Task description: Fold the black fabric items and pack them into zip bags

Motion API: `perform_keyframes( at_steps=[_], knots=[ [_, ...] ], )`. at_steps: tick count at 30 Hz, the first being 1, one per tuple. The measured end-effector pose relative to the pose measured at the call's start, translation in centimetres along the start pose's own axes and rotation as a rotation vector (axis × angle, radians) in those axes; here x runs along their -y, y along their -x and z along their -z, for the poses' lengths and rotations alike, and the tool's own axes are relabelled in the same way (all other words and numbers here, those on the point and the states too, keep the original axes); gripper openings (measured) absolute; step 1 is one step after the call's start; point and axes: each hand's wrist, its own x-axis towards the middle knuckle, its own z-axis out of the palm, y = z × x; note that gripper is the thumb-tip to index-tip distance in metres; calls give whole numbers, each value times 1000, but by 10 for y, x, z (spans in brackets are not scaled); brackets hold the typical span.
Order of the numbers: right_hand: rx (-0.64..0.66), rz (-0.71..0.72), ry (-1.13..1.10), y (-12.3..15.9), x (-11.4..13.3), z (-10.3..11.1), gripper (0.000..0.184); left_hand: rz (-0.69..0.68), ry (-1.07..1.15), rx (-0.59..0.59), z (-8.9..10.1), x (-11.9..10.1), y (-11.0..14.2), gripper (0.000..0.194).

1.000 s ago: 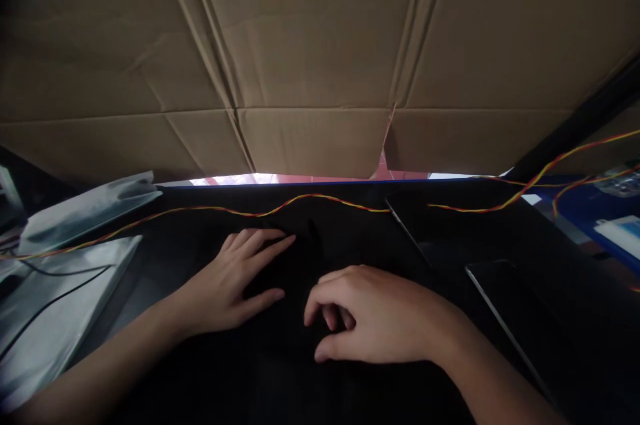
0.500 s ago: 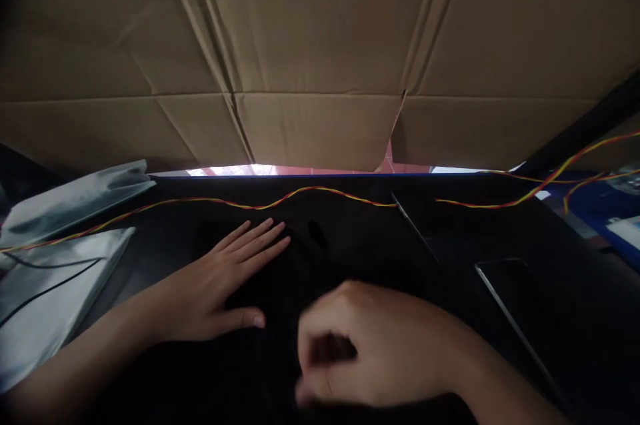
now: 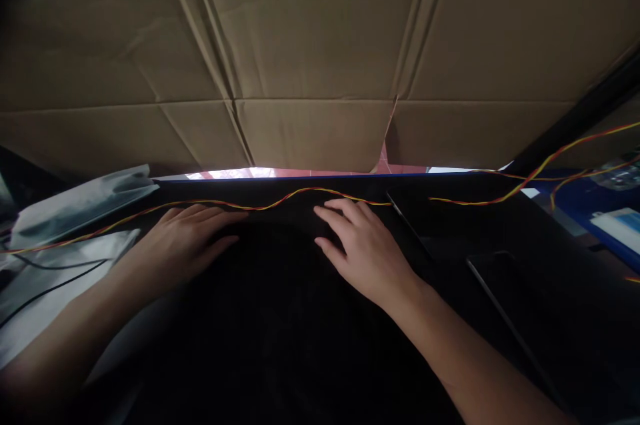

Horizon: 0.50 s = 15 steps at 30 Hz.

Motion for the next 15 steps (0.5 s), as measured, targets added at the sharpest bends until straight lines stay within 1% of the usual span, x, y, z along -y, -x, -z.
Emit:
perform_keyframes(
  at_steps=[1, 2, 4, 6, 8, 9, 10, 11, 13, 14, 15],
  knots=[
    [19, -35, -1, -1, -1, -3, 45, 0, 15, 3, 2, 0, 0, 38],
    [49, -62, -10, -2, -2, -5, 44, -10, 34, 9, 6, -1, -1, 34],
    [96, -83, -68, -4, -3, -4, 30, -53, 97, 35, 15, -4, -3, 25],
    [94, -74, -156, -6, -1, 5, 18, -99, 197, 91, 28, -7, -3, 19],
    [108, -47, -255, -7, 3, 19, 17, -129, 320, 173, 42, -8, 0, 14],
    [152, -32, -296, -6, 5, 27, 20, -136, 385, 228, 48, -8, 3, 12],
    [231, -16, -326, -5, 6, 34, 21, -136, 449, 300, 52, -8, 5, 12],
    [336, -6, -346, -4, 8, 40, 21, -130, 506, 385, 55, -9, 8, 12],
    [554, -23, -366, -1, 11, 48, 14, -93, 582, 559, 56, -10, 12, 13],
    [633, -44, -371, 0, 11, 49, 10, -67, 595, 617, 54, -11, 12, 12],
    [679, -67, -377, 1, 12, 50, 12, -45, 595, 650, 51, -12, 11, 10]
  ],
)
